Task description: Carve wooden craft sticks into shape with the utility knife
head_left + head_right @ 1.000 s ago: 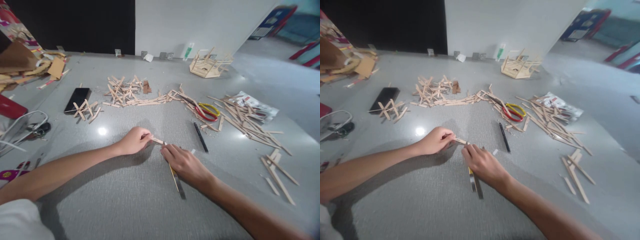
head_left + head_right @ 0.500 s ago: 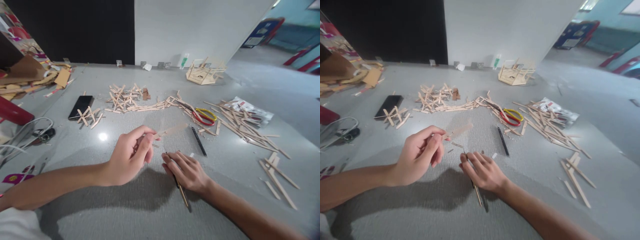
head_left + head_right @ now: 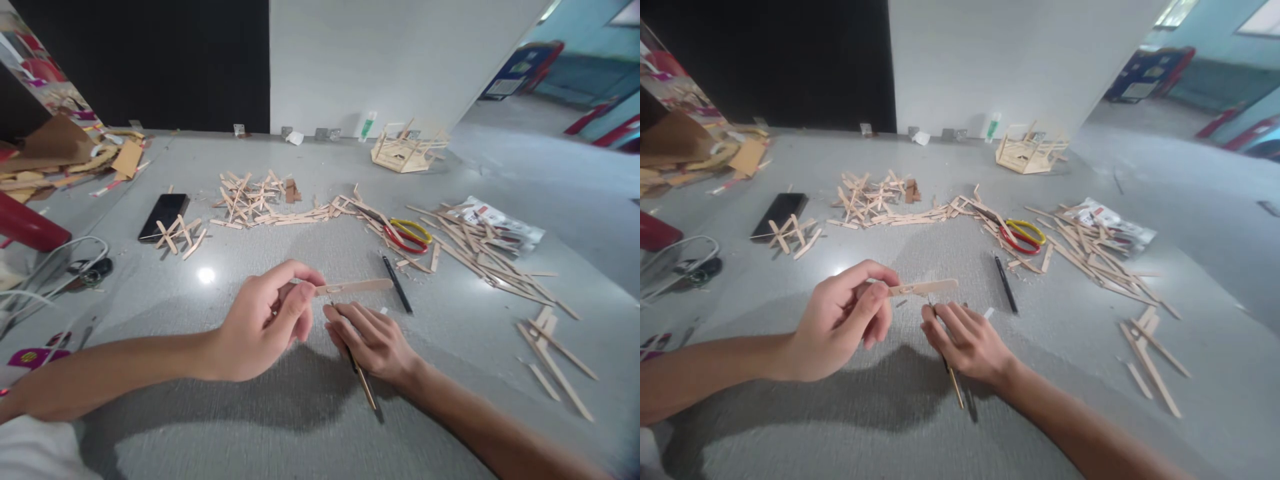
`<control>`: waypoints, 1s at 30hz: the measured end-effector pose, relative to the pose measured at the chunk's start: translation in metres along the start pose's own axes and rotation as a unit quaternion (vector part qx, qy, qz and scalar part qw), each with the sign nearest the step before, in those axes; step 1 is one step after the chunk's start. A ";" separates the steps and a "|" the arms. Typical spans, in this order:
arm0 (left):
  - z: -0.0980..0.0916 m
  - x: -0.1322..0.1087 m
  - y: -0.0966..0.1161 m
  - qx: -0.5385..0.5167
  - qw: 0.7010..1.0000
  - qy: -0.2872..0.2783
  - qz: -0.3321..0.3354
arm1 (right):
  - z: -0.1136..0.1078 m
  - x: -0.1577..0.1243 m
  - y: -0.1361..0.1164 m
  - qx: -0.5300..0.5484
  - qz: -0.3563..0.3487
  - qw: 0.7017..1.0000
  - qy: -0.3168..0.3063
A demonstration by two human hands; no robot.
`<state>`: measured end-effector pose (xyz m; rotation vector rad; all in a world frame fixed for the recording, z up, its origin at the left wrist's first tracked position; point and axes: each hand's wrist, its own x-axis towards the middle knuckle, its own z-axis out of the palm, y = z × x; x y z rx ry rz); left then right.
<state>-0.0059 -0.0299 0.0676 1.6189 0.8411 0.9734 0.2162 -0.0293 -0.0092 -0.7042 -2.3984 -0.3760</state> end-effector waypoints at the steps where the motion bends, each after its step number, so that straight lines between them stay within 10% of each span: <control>1: 0.000 0.000 0.000 -0.004 1.000 -0.001 -0.003 | 0.000 0.000 0.000 0.001 0.001 1.000 -0.001; 13: 0.000 0.002 -0.002 -0.057 0.998 -0.012 0.010 | -0.003 -0.004 0.002 -0.014 -0.030 0.999 0.022; 23: 0.002 0.002 -0.005 0.003 0.999 -0.006 0.043 | -0.010 -0.009 -0.002 0.005 0.027 0.979 0.202; 30: 0.003 0.002 0.001 -0.023 0.996 -0.073 -0.041 | -0.031 -0.003 -0.006 -0.035 0.047 0.989 0.136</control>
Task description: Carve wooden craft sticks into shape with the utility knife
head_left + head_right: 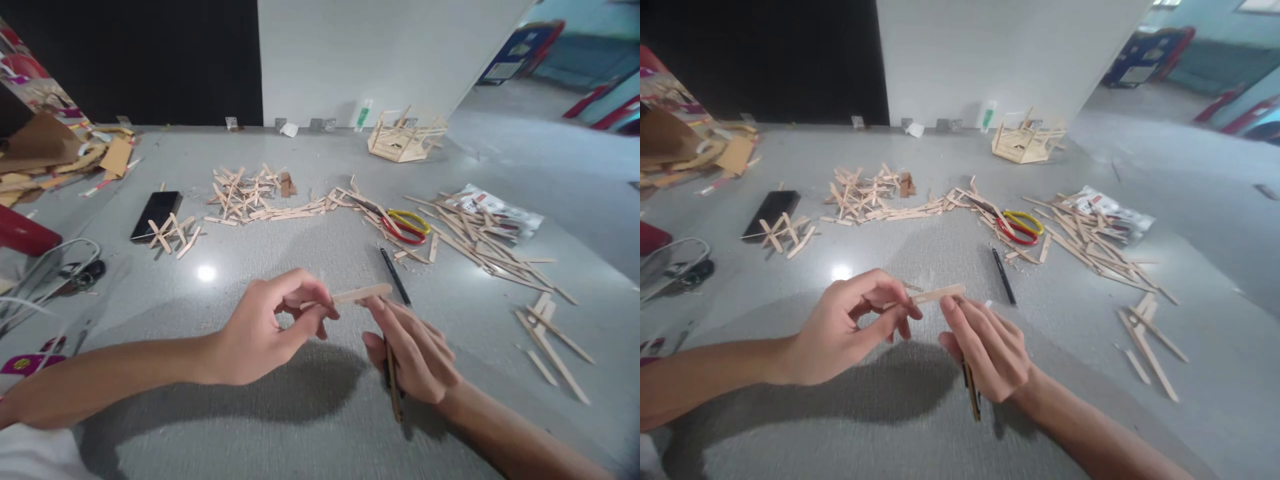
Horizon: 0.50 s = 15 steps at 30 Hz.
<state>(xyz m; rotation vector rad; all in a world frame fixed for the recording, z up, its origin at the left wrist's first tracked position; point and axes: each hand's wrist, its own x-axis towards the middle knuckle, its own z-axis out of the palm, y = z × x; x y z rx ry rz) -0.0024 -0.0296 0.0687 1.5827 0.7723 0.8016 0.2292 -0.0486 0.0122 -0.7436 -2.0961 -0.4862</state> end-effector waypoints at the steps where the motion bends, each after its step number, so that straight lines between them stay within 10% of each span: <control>1: 0.000 0.000 0.001 -0.017 0.999 -0.017 -0.033 | 0.000 0.000 0.000 0.005 -0.004 1.000 0.002; 9: -0.010 0.024 -0.029 0.001 0.980 -0.107 -0.170 | 0.021 -0.019 -0.005 0.164 0.274 0.947 0.030; 15: -0.022 0.040 -0.064 0.057 0.966 -0.132 -0.214 | 0.039 -0.018 0.002 0.302 0.382 0.864 -0.130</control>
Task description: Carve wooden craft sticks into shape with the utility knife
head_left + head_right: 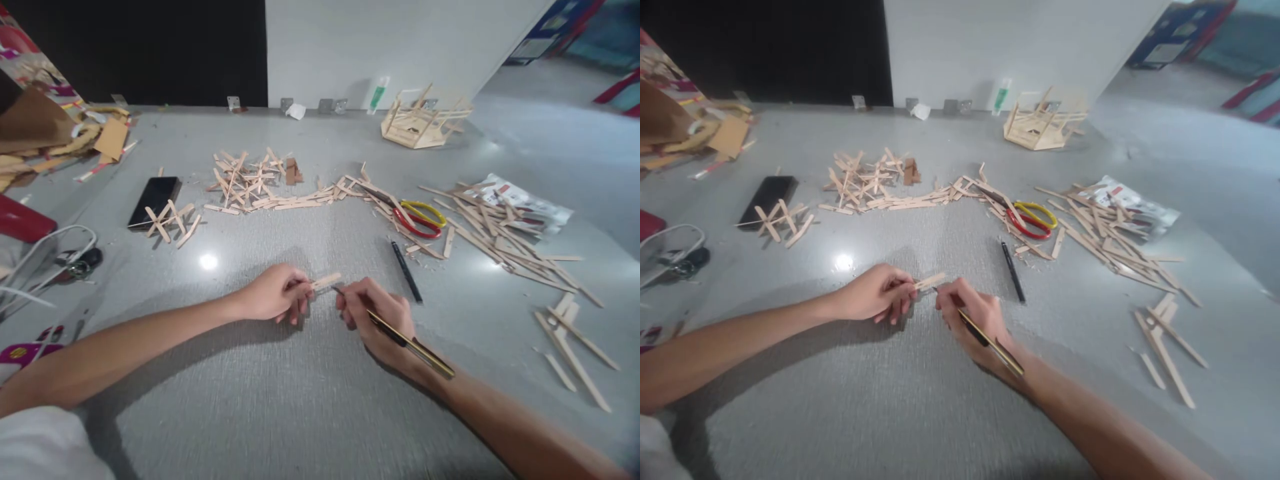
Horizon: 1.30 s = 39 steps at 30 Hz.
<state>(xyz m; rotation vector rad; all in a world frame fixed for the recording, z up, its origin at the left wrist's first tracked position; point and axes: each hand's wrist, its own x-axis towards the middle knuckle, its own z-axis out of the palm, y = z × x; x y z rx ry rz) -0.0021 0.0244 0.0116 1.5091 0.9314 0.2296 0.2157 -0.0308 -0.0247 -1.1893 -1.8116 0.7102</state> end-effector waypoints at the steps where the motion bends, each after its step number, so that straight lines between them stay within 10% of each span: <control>1: -0.001 0.001 -0.002 0.000 1.000 -0.005 0.003 | 0.000 0.003 0.000 -0.011 0.001 1.000 -0.015; 7: 0.000 0.001 -0.002 0.006 1.000 -0.013 0.018 | 0.003 0.009 -0.003 0.033 0.070 0.996 -0.053; 39: -0.003 0.004 -0.005 0.054 0.998 -0.019 0.039 | -0.001 0.012 -0.005 -0.034 -0.014 0.990 -0.136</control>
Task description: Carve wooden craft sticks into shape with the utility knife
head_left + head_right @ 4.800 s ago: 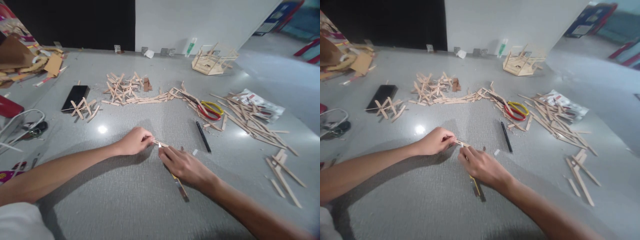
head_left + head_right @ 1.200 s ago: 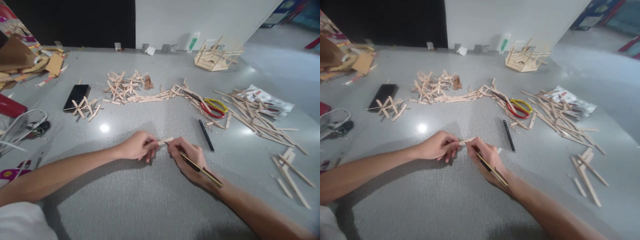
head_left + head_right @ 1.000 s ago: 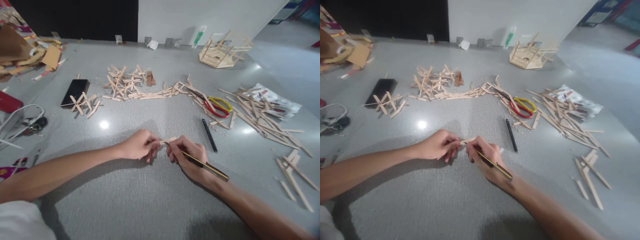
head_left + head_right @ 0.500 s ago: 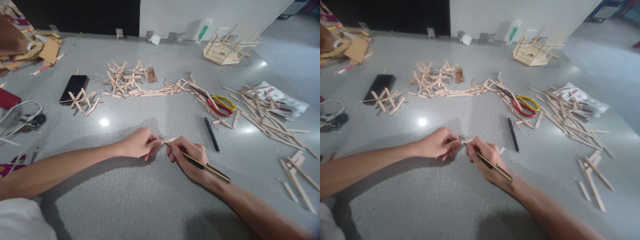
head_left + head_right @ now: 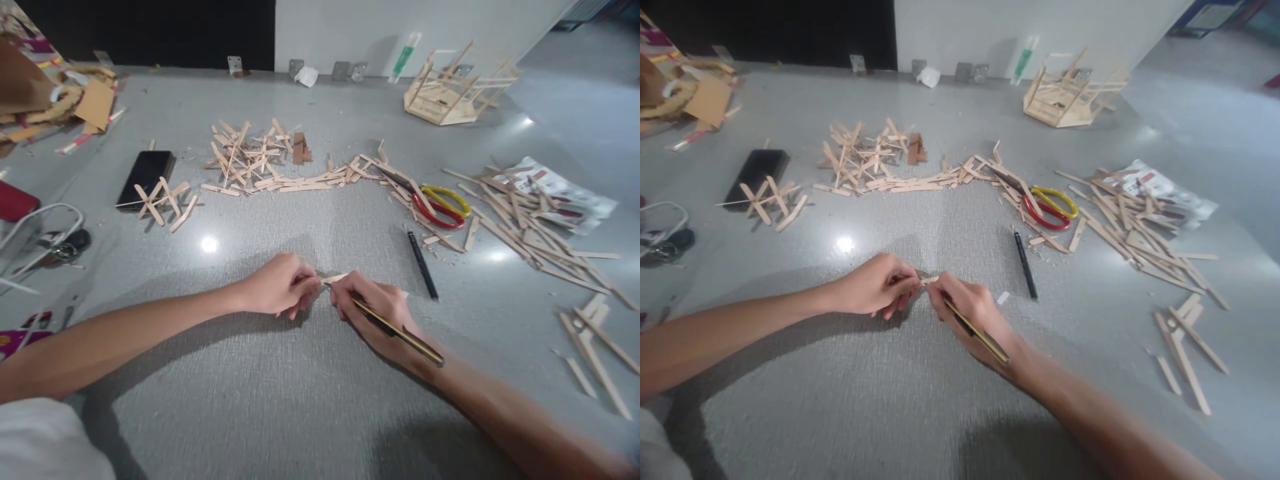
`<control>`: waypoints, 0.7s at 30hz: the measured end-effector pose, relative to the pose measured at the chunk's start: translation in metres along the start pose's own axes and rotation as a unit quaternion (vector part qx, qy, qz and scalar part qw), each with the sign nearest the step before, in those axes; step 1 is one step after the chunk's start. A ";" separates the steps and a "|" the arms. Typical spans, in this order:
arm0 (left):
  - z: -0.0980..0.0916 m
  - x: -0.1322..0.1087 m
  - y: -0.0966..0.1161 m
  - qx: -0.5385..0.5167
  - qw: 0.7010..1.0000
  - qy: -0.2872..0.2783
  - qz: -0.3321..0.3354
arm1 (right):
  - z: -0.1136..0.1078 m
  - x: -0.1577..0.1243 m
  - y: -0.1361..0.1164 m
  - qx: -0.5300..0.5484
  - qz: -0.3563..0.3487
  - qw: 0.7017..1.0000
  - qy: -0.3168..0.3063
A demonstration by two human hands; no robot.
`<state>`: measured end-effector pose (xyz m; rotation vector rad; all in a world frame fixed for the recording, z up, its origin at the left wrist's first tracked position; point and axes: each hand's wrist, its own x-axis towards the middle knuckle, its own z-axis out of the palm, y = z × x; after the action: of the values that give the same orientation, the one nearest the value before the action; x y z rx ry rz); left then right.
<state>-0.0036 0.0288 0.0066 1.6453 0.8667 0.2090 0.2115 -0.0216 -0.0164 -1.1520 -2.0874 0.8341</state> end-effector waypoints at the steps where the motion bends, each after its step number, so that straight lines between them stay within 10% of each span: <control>1: 0.000 0.000 0.000 0.002 1.000 0.001 0.002 | -0.001 0.001 -0.001 -0.008 -0.008 1.000 -0.005; 21: 0.002 0.000 -0.001 -0.006 1.000 0.006 -0.010 | 0.004 -0.003 0.007 0.047 0.037 0.998 0.027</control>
<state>-0.0031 0.0272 0.0056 1.6249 0.8888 0.2100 0.2133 -0.0224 -0.0255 -1.1933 -1.9512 0.9148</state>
